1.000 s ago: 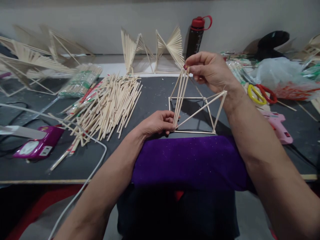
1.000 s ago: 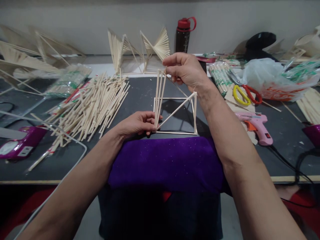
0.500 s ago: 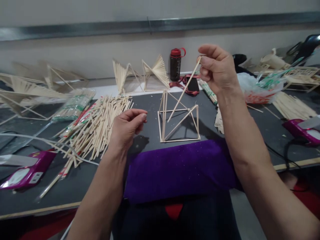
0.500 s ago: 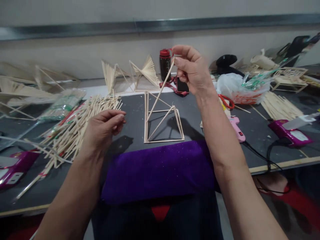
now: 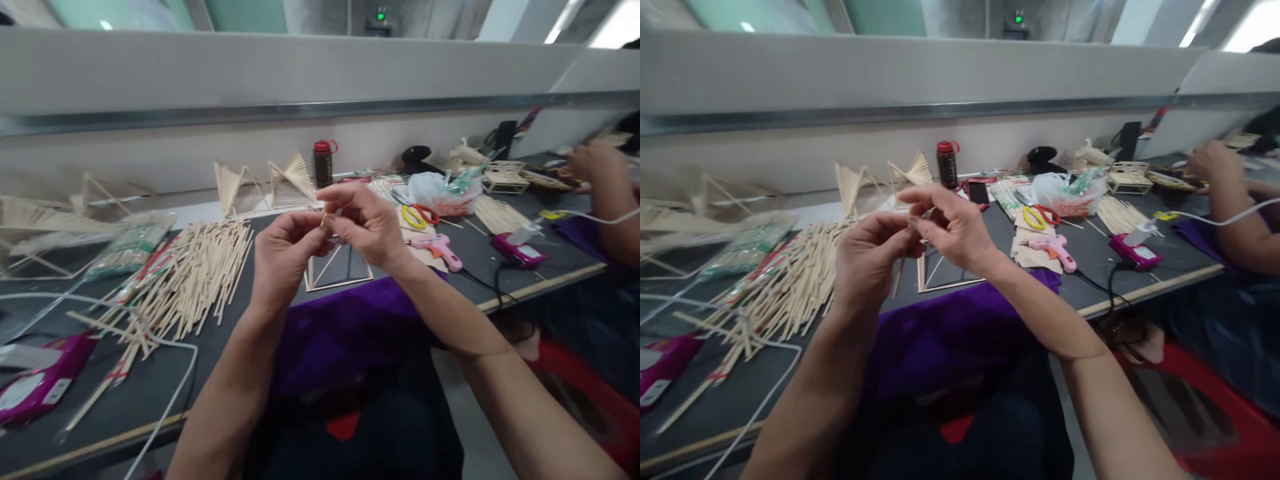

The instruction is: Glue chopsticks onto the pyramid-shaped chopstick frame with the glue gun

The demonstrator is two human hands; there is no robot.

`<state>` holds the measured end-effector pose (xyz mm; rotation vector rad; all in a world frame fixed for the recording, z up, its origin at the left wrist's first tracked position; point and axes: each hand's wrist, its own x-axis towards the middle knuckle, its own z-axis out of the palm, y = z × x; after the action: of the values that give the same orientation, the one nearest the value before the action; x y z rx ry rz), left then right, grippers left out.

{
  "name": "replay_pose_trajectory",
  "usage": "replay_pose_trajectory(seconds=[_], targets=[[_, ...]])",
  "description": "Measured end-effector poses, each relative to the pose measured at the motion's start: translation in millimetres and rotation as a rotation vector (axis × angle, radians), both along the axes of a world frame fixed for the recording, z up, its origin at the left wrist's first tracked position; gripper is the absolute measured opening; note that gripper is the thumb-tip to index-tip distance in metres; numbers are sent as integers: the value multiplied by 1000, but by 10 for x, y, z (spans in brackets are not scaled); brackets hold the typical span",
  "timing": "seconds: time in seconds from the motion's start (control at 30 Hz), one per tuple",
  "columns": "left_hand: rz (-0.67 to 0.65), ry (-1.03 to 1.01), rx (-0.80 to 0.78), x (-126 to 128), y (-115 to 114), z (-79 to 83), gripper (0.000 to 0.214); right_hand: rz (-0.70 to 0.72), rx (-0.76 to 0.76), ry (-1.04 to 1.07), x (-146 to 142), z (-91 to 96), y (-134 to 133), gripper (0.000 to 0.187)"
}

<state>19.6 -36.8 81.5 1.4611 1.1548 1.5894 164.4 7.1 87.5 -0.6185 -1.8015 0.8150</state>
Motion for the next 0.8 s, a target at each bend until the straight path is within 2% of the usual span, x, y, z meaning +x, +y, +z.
replay_pose_trajectory(seconds=[0.1, 0.23, 0.33, 0.4, 0.47, 0.5, 0.57, 0.6, 0.7, 0.8], targets=[[-20, 18, -37, -52, -43, -46, 18, -17, 82, -28, 35, -96, -18, 28], [-41, 24, -26, -76, -39, -79, 8, -25, 159, -57, 44, -135, -47, 23], [-102, 37, -79, -116, -24, -97, 4, 62, 66, -97, 166, -147, 78, 22], [-153, 54, -146, -168, -18, -121, 5, 60, -22, -173, 399, -161, 307, 22], [-183, 74, -177, -219, -9, -167, 6, -112, -61, -349, 749, -186, 643, 18], [-180, 82, -178, -237, -3, -198, 6, -260, -69, -505, 948, -207, 831, 18], [-133, 105, -165, -248, 12, -277, 6, -624, -118, -994, 1331, -271, 1198, 23], [-93, 120, -153, -242, 19, -321, 6, -710, -165, -1098, 1492, -318, 1358, 23], [9, 192, -120, -207, 24, -454, 7, -819, -284, -1268, 1797, -517, 1699, 26], [41, 267, -93, -189, 7, -552, 9, -832, -346, -1376, 1890, -728, 1872, 31]])
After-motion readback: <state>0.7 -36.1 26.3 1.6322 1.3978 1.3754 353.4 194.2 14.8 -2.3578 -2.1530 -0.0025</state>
